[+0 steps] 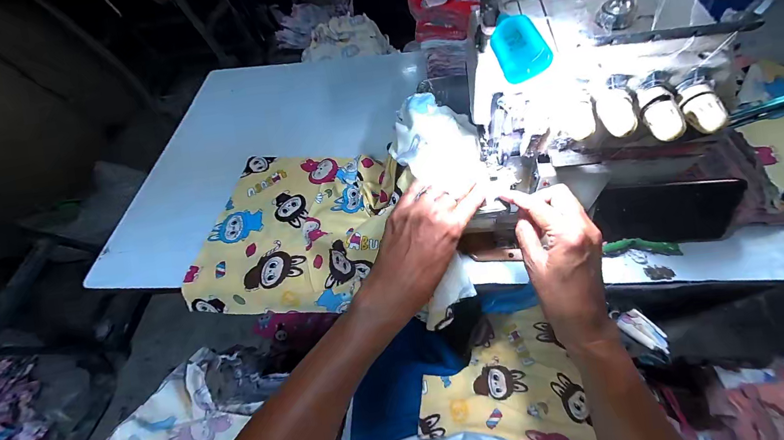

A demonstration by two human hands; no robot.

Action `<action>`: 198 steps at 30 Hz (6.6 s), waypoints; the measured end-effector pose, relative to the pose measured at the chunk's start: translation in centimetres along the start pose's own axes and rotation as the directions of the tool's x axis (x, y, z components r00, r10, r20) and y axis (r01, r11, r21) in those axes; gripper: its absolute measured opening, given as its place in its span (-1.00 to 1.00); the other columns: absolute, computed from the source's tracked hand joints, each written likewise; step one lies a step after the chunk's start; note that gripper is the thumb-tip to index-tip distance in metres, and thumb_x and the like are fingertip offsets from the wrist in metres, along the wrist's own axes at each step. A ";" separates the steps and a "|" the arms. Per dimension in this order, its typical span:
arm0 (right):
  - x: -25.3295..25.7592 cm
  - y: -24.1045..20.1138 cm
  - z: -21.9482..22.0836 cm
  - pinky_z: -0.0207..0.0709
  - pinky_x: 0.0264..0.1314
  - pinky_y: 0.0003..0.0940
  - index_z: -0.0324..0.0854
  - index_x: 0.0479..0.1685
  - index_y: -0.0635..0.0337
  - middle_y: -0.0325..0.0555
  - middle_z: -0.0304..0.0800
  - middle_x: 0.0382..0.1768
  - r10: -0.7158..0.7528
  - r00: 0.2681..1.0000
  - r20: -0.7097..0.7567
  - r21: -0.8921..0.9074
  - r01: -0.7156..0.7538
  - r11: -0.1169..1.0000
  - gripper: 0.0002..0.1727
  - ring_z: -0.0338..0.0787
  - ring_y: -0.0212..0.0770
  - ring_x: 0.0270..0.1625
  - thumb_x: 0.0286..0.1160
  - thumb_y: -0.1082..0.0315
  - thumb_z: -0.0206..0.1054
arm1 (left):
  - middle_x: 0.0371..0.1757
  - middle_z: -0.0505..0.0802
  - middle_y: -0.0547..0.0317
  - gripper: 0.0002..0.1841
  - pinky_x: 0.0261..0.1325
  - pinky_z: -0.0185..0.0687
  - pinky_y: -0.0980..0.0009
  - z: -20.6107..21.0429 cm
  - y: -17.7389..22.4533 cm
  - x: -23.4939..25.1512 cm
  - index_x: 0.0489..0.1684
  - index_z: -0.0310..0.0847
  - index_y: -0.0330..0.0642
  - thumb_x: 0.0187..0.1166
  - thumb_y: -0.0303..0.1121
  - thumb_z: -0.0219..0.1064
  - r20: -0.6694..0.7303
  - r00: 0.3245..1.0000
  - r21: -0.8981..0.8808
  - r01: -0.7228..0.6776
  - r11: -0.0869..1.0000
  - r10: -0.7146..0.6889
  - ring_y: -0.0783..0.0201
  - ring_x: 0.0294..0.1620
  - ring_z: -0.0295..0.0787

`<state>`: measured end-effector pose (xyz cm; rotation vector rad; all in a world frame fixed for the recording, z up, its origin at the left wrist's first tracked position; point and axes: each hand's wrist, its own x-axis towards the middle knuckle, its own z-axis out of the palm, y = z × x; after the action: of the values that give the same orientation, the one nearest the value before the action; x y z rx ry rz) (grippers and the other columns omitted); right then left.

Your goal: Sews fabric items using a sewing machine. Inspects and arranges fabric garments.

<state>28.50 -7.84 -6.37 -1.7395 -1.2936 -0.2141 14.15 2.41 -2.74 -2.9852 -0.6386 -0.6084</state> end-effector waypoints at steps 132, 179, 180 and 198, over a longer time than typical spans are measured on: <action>6.8 -10.3 3.7 0.65 -0.30 -0.39 0.57 0.09 0.23 -0.04 0.70 -0.26 -0.434 0.797 0.419 0.335 0.309 0.890 -0.82 0.70 -0.30 -0.41 0.82 0.33 0.12 | 0.05 0.86 -0.21 -0.65 0.11 0.76 0.01 -1.3 -14.7 -21.3 0.23 0.60 -0.42 0.59 -0.39 0.42 -0.207 0.728 -0.376 0.558 0.740 -0.654 -0.01 -0.08 0.88; 8.8 -4.0 -12.8 0.77 -0.05 -0.54 0.65 0.11 0.15 -0.29 0.85 -0.15 -0.142 0.956 0.255 0.181 0.097 0.979 -0.75 0.86 -0.55 -0.22 0.73 0.18 0.26 | -0.11 0.83 0.30 -0.65 -0.08 0.67 0.58 -21.7 -7.8 -7.4 0.11 0.73 -0.11 0.69 -0.02 0.32 -0.343 0.906 -0.111 0.225 0.968 -0.250 0.63 -0.22 0.72; 8.7 -4.1 -12.9 0.80 -0.11 -0.52 0.64 0.12 0.16 -0.27 0.83 -0.17 -0.135 0.957 0.255 0.200 0.085 0.976 -0.73 0.86 -0.52 -0.28 0.76 0.16 0.23 | -0.16 0.83 0.26 -0.64 -0.19 0.66 0.54 -21.6 -7.7 -7.6 0.10 0.74 -0.11 0.69 -0.02 0.31 -0.341 0.902 -0.104 0.245 0.964 -0.265 0.58 -0.31 0.70; 8.8 -3.0 -12.1 0.88 -0.31 -0.51 0.44 0.14 -0.08 -0.53 0.85 -0.25 -0.286 0.878 0.384 0.706 -0.080 0.703 -0.86 0.88 -0.49 -0.41 0.88 0.31 -0.01 | -0.34 0.91 0.47 -0.83 -0.59 0.72 0.66 -21.5 -6.1 -12.3 0.06 0.73 0.20 0.81 -0.26 0.18 0.141 0.942 -0.897 0.252 0.364 -0.305 0.59 -0.61 0.75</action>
<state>34.22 -10.99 7.45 -1.0525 -1.5479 0.6294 -6.54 0.95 12.10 -3.8262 -1.1355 -1.4998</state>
